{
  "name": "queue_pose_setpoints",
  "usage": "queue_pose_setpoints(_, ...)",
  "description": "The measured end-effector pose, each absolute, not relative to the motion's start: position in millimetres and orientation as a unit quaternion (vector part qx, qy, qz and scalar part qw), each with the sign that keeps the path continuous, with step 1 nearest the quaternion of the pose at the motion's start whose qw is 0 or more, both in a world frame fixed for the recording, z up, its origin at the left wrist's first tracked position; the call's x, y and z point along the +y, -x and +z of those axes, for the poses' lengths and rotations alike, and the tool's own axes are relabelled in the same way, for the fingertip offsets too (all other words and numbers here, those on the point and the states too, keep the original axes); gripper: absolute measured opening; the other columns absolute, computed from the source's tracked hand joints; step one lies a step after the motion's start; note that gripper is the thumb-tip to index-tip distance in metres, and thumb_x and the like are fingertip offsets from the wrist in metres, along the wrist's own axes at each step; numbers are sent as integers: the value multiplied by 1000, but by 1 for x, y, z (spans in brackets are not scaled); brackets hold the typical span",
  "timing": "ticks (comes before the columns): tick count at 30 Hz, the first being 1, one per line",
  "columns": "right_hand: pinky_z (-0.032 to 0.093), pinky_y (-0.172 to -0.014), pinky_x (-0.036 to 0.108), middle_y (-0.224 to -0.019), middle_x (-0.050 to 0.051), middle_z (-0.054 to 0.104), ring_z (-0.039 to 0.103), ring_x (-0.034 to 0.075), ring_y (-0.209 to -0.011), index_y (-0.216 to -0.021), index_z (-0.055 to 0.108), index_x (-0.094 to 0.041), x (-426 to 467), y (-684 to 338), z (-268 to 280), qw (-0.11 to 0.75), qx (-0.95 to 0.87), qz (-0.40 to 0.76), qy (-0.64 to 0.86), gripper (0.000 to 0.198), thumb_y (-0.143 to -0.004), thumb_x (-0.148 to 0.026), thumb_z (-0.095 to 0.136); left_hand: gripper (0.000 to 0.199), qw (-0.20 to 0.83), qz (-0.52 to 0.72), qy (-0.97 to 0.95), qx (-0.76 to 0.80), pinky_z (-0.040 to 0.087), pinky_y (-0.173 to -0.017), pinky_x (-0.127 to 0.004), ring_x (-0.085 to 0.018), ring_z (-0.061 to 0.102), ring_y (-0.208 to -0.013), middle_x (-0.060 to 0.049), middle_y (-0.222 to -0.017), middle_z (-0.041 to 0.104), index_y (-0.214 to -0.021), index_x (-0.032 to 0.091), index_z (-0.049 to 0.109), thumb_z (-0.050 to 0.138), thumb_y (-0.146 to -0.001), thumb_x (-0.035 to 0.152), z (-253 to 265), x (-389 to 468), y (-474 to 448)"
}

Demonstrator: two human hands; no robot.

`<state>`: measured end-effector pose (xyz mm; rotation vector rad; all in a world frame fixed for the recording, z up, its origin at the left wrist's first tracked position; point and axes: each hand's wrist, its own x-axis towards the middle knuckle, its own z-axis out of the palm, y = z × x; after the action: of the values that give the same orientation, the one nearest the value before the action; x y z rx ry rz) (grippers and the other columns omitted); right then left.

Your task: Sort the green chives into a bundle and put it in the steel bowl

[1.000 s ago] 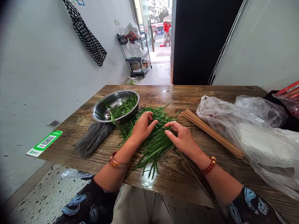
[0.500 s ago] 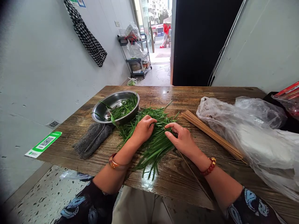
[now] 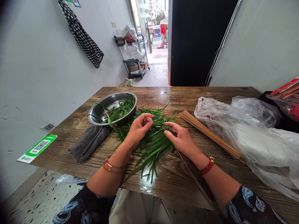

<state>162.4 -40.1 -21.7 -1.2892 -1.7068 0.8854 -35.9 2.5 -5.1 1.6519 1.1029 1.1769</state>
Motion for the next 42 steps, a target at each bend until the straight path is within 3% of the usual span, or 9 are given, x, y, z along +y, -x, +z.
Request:
queue_pose_setpoints(4, 46, -59, 28, -71, 1, 63, 56, 17, -65, -122, 63, -19, -41, -162, -22, 412, -673, 353, 502, 43, -85, -39, 58, 18, 414, 453, -663, 428, 40, -61, -21, -9, 48, -64, 1, -72, 55, -95, 15, 61, 61, -80, 24, -4, 0, 35)
queue_pose_setpoints(11, 41, -61, 26, -73, 0, 59, 51, 14, -65, -113, 66, -16, -44, -162, -18, 414, -668, 344, 515, 37, -84, -38, 59, 17, 325, 382, -748, 434, 41, -71, -25, -13, 55, -76, -3, -80, 63, -86, 14, 70, 53, -84, 14, 3, -6, 33)
queue_pose_setpoints(19, 39, -64, 27, -79, 2, 59, 50, 15, -68, -112, 65, -16, -43, -162, -17, 406, -665, 365, 509, 37, -84, -38, 58, 9, 321, 363, -760, 433, 39, -62, -22, -10, 52, -67, -1, -72, 61, -79, 15, 71, 62, -80, 15, 0, -7, 30)
queue_pose_setpoints(24, 35, -60, 27, -69, -1, 51, 44, 14, -63, -112, 65, -16, -44, -161, -15, 403, -670, 353, 514, 36, -84, -38, 57, 11, 314, 338, -771, 439, 39, -62, -22, -10, 53, -65, -1, -70, 60, -78, 14, 72, 62, -77, 10, -7, -6, 27)
queue_pose_setpoints(33, 28, -54, 26, -60, -7, 35, 34, 12, -55, -134, 52, -14, -44, -159, -13, 389, -677, 370, 504, 54, -85, -37, 55, 12, 346, 391, -712, 469, 38, -60, -22, -10, 50, -64, 0, -69, 61, -80, 13, 69, 59, -81, 20, 0, -7, 29)
queue_pose_setpoints(42, 28, -54, 26, -61, -6, 34, 34, 12, -56, -114, 64, -16, -45, -160, -13, 390, -683, 352, 508, 37, -85, -37, 55, 11, 389, 394, -709, 437, 39, -64, -22, -10, 52, -67, 0, -72, 61, -79, 14, 68, 60, -81, 21, -2, -9, 24)
